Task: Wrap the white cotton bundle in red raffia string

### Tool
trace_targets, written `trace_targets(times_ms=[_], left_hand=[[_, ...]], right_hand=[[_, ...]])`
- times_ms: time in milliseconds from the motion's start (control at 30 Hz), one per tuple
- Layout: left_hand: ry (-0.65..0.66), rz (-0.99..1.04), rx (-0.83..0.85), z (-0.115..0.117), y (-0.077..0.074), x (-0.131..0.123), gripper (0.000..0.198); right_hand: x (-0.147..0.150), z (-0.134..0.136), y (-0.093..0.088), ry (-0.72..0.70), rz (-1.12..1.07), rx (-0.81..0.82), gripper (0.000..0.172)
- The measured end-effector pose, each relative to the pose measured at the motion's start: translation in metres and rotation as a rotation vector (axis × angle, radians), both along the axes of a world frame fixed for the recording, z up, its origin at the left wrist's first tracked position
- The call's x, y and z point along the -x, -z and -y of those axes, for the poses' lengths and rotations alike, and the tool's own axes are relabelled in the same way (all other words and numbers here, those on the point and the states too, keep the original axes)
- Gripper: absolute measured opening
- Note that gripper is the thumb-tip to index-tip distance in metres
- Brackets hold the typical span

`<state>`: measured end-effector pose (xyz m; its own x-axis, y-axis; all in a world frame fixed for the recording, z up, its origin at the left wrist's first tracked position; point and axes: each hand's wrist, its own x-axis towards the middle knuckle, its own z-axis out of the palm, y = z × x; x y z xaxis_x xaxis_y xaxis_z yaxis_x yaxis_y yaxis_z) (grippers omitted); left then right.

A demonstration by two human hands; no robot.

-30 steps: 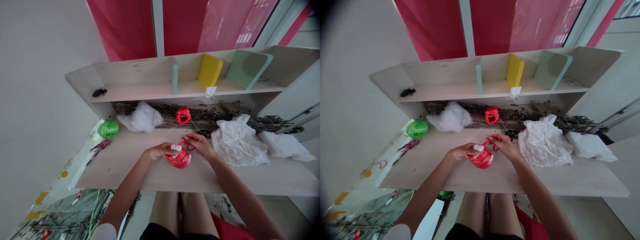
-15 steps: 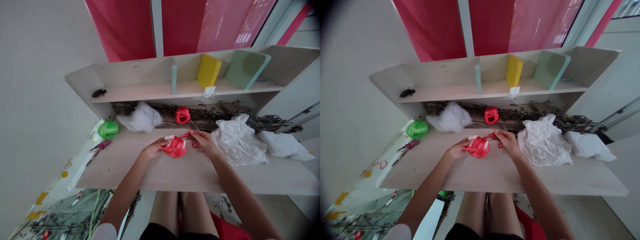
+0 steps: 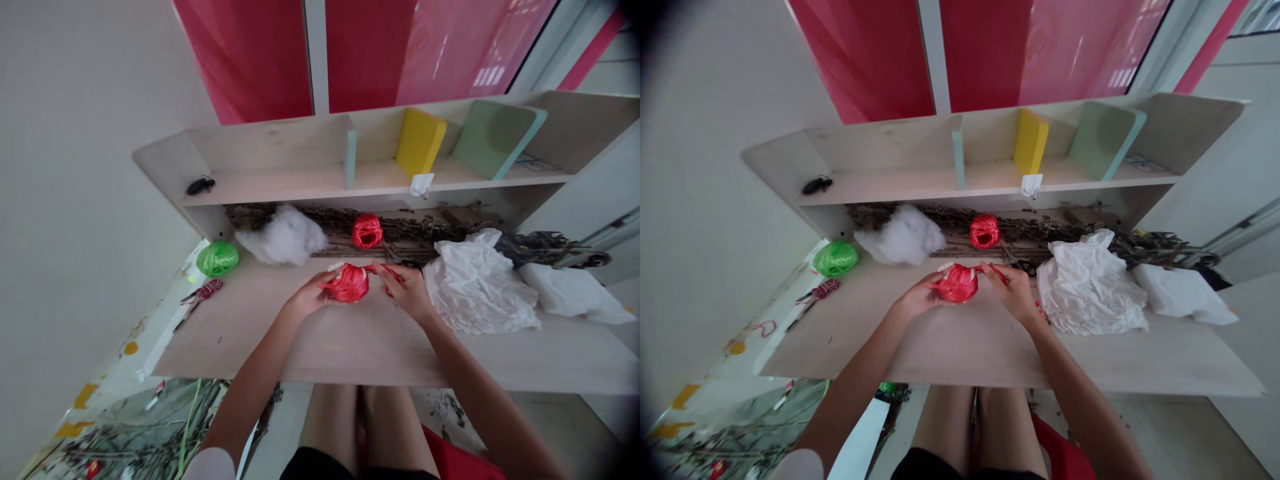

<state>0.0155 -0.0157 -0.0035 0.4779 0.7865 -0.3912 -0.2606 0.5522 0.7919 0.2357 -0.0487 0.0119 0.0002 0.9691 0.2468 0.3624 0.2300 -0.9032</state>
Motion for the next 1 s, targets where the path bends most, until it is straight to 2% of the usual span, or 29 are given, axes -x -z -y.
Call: trace_targets(times_ms=[267,400,633,800,867,1000], left_hand=[[-0.103,-0.067,-0.040,0.004,-0.010,-0.008,0.046],[-0.153,-0.100,-0.094,0.004,-0.008,-0.012,0.048],[-0.259,-0.064,-0.072,0.004,-0.005,-0.018,0.050],[-0.369,-0.044,-0.114,0.007,-0.004,-0.026,0.055],[-0.328,-0.019,-0.120,0.010,-0.002,-0.029,0.061],[-0.005,0.111,-0.057,0.015,-0.004,-0.030,0.076]], right_hand=[[0.008,0.003,0.007,-0.099,0.258,-0.205,0.043],[0.013,0.004,0.010,-0.140,0.386,-0.325,0.042],[0.025,0.004,0.022,-0.072,0.653,-0.426,0.044],[0.036,0.005,0.035,-0.064,0.767,-0.444,0.057],[0.036,0.004,0.038,-0.066,0.768,-0.431,0.064],[0.032,0.002,0.035,-0.035,0.689,-0.337,0.070]])
